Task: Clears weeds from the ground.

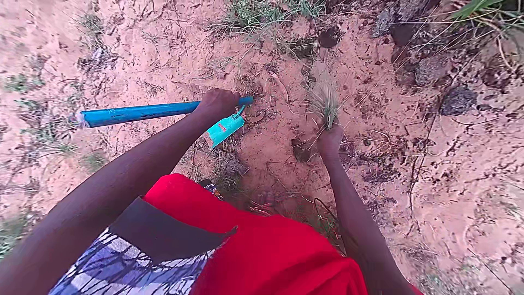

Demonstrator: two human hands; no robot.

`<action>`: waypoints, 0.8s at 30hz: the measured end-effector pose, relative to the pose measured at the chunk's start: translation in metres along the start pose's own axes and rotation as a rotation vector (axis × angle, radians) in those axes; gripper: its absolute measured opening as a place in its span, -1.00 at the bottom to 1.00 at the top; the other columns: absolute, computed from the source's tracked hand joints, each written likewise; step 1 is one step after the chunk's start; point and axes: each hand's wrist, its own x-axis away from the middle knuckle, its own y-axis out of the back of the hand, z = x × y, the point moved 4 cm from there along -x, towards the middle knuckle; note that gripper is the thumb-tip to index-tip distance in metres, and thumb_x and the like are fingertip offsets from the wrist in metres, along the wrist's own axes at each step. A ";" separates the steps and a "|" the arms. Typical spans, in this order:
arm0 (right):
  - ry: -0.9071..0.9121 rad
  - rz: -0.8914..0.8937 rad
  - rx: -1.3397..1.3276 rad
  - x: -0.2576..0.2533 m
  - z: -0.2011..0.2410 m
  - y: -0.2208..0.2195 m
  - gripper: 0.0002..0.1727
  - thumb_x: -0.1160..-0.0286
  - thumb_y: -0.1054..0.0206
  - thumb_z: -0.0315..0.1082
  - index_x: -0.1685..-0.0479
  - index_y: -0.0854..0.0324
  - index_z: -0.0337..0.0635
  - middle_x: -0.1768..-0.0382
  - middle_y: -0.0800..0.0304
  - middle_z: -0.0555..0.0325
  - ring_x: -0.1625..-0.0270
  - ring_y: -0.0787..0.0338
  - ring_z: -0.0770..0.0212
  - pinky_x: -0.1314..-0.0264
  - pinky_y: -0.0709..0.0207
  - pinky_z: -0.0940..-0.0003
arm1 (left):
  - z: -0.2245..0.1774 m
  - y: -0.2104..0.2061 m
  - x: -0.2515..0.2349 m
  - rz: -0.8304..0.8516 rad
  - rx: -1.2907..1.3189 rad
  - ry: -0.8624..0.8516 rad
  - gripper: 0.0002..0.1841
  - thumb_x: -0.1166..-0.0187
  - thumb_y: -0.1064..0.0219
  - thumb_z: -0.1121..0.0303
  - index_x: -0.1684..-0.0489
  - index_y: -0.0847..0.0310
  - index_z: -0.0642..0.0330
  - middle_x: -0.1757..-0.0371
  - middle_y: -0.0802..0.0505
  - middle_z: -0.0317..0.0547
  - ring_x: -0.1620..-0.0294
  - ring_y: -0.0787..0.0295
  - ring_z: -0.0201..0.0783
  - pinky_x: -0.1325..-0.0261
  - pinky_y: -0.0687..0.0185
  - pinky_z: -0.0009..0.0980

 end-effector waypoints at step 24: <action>-0.993 -0.823 -0.271 0.279 -0.096 0.316 -0.65 -0.89 0.16 -0.39 0.43 -0.25 -0.11 0.82 -0.16 0.42 0.84 -0.16 0.58 0.69 -0.23 0.72 | 0.008 -0.012 -0.012 0.037 -0.012 -0.020 -0.57 -0.67 -0.38 0.10 -0.37 -0.53 0.14 0.01 -0.85 0.30 -0.09 -0.82 0.36 -0.08 -0.63 0.34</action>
